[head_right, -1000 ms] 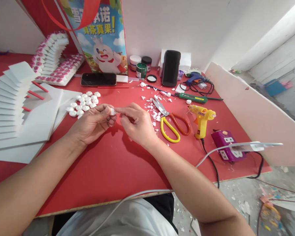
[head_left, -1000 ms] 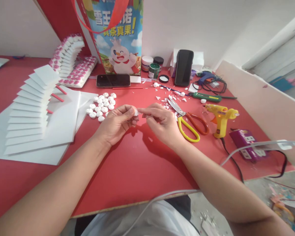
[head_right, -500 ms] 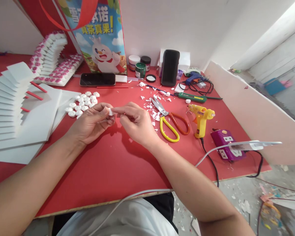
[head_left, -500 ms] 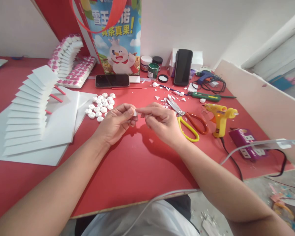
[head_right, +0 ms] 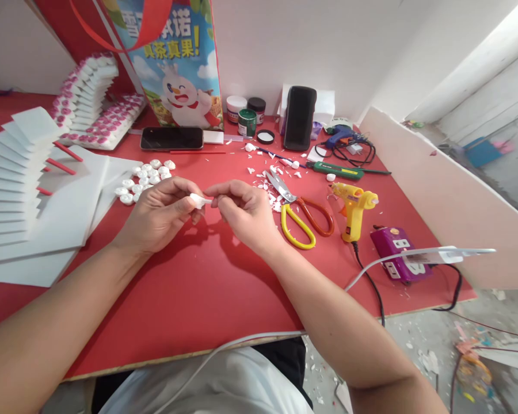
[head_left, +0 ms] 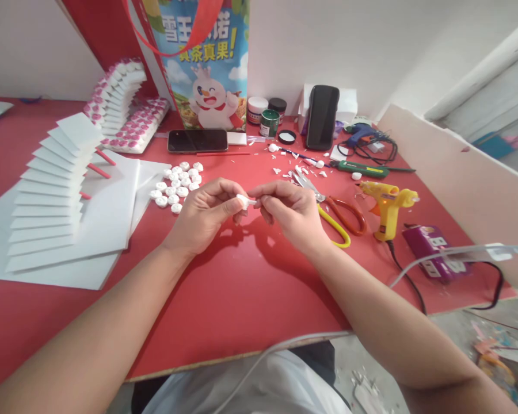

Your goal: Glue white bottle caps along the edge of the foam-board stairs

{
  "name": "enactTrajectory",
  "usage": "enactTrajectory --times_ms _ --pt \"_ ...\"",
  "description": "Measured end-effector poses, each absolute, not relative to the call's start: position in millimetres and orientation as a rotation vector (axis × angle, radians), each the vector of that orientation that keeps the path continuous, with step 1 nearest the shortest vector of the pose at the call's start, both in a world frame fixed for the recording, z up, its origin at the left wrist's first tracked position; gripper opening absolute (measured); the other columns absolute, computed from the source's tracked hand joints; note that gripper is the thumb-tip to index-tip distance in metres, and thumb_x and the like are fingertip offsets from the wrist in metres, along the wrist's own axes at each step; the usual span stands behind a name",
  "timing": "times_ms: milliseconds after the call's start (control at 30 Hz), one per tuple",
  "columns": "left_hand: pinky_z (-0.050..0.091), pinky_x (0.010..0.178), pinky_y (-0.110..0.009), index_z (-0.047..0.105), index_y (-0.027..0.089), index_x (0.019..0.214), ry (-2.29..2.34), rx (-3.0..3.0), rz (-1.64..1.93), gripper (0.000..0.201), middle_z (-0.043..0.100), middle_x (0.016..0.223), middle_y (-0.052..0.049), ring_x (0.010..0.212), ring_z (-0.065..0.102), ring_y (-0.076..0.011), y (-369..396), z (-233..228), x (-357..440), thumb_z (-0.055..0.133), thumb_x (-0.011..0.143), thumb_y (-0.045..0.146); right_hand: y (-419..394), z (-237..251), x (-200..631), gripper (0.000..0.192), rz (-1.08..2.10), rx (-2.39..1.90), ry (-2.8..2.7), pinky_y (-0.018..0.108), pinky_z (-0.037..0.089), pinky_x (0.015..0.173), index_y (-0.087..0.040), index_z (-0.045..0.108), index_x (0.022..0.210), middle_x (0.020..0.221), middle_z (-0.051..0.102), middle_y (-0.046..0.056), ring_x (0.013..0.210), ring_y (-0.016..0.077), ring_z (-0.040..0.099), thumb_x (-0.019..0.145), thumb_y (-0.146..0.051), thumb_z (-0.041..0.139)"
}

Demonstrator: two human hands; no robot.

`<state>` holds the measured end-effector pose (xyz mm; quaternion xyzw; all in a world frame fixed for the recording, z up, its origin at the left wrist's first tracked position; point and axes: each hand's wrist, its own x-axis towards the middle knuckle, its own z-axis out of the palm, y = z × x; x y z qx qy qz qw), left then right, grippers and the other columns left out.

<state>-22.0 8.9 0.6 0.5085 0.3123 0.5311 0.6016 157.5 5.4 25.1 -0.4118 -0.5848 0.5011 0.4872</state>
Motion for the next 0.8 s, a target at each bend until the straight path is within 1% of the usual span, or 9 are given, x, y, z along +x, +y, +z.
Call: enactTrajectory --times_ms 100,267,433,567,800 --pt "0.051 0.062 -0.022 0.075 0.020 0.085 0.713 1.151 1.264 0.006 0.070 0.074 0.001 0.063 0.061 -0.0100 10.0 0.2 -21.1 0.081 0.084 0.024 4.7 22.5 157.4 0.023 1.177 -1.009 -1.474 0.025 0.041 0.053 -0.016 0.077 0.087 0.070 0.067 -0.001 0.052 0.0077 0.050 0.078 -0.016 0.055" --pt "0.055 0.068 -0.025 0.077 0.021 0.091 0.788 1.127 1.311 0.009 0.076 0.082 -0.002 0.072 0.068 -0.0128 10.1 -0.3 -20.1 0.081 0.084 0.023 4.2 19.3 157.8 0.029 1.096 -0.990 -1.545 0.026 0.043 0.055 -0.016 0.079 0.092 0.078 0.069 0.001 0.055 0.0081 0.051 0.081 -0.015 0.052" --pt "0.056 0.069 -0.025 0.078 0.020 0.091 0.860 1.170 1.347 0.011 0.077 0.081 -0.001 0.069 0.068 -0.0125 10.7 -1.1 -20.7 0.082 0.082 0.023 0.7 19.0 157.3 0.031 0.876 -0.991 -1.707 0.026 0.047 0.061 -0.020 0.080 0.099 0.083 0.069 0.002 0.063 0.0102 0.055 0.088 -0.013 0.052" --pt "0.057 0.069 -0.027 0.078 0.020 0.091 0.938 1.245 1.355 0.012 0.077 0.080 -0.001 0.065 0.067 -0.0122 11.2 -1.4 -21.0 0.084 0.081 0.024 -0.5 16.7 156.1 0.032 0.673 -0.976 -1.819 0.027 0.046 0.062 -0.019 0.079 0.100 0.085 0.069 0.004 0.071 0.0128 0.059 0.089 -0.009 0.051" --pt "0.056 0.067 -0.027 0.079 0.020 0.093 1.093 1.318 1.344 0.014 0.075 0.076 -0.001 0.064 0.066 -0.0128 10.4 -0.9 -19.5 0.083 0.082 0.028 1.2 7.9 155.5 0.032 0.521 -0.955 -1.884 0.027 0.048 0.063 -0.016 0.076 0.107 0.088 0.069 0.006 0.068 0.0122 0.059 0.090 -0.009 0.049"
